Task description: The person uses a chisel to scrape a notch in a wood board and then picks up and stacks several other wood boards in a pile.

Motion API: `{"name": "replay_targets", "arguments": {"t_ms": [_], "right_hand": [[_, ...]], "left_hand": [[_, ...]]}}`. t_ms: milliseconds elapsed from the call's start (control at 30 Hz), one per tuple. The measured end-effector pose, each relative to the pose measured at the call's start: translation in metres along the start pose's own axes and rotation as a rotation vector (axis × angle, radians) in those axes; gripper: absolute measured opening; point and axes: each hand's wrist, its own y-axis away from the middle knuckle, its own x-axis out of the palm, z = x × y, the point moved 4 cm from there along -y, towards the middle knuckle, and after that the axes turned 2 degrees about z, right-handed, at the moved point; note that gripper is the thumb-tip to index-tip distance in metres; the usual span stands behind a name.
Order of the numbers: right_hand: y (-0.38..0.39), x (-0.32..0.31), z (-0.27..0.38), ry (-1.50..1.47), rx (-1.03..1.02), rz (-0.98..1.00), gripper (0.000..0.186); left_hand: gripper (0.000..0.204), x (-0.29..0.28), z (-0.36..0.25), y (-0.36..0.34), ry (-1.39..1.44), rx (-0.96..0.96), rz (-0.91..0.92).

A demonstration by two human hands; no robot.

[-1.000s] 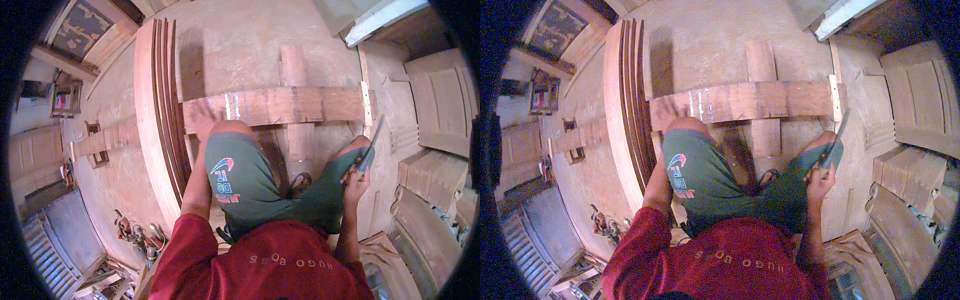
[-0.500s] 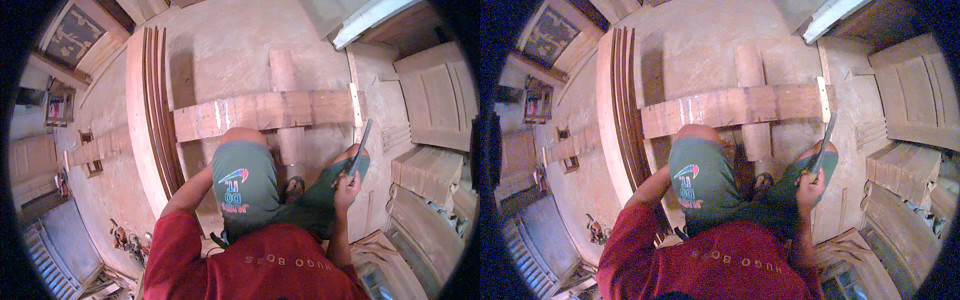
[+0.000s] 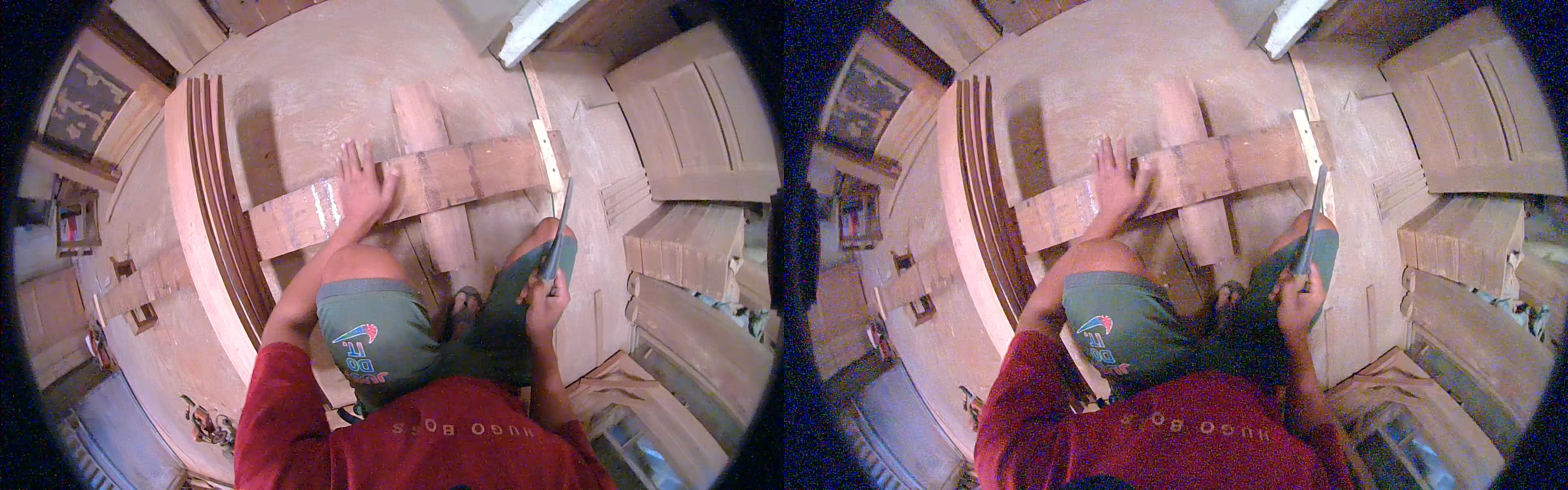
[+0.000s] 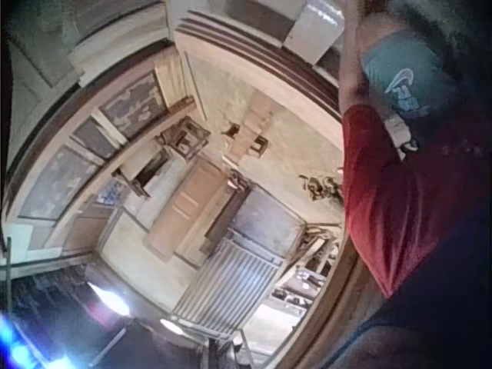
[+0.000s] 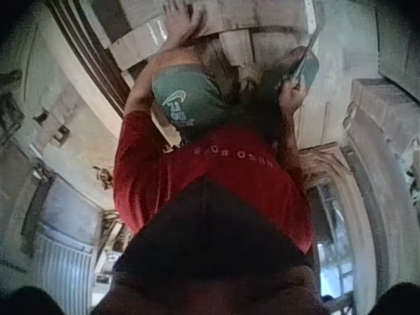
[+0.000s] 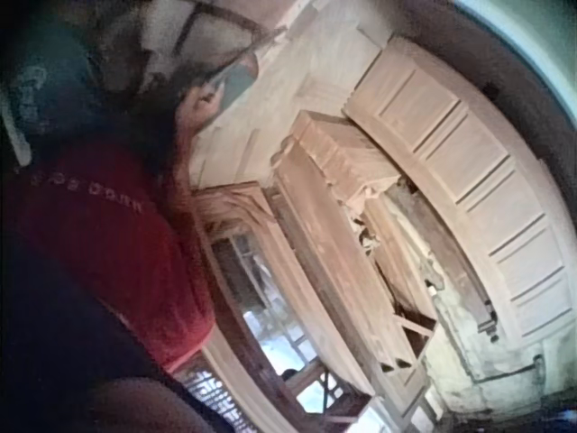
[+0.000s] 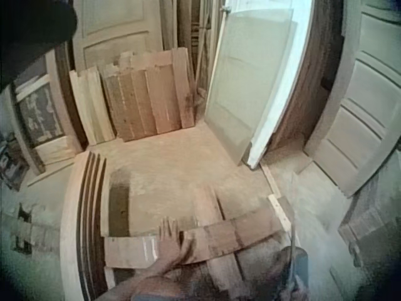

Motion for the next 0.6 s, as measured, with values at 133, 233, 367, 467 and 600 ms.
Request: {"name": "replay_targets", "arguments": {"t_ms": [133,233,367,467,600], "right_hand": [[-0.002,0.002,0.009,-0.108,0.008,-0.021,0.012],[0.006,0.003,0.014,-0.110,0.021,-0.026,0.011],[0.013,-0.006,0.011,-0.124,0.035,-0.104,0.014],[0.014,-0.018,-0.003,-0.103,-0.023,-0.030,0.033],[0.023,-0.019,0.018,-0.261,0.068,-0.096,0.037]], "left_hand": [[0.057,0.008,-0.093,0.007,0.023,-0.169,-0.006],[0.057,0.024,-0.048,-0.047,-0.159,0.134,-0.188],[0.057,0.093,-0.040,-0.062,-0.173,0.695,-0.002],[0.056,0.152,-0.064,-0.031,-0.026,1.213,0.454],[0.050,0.181,-0.095,-0.039,0.025,1.387,0.710]]}}
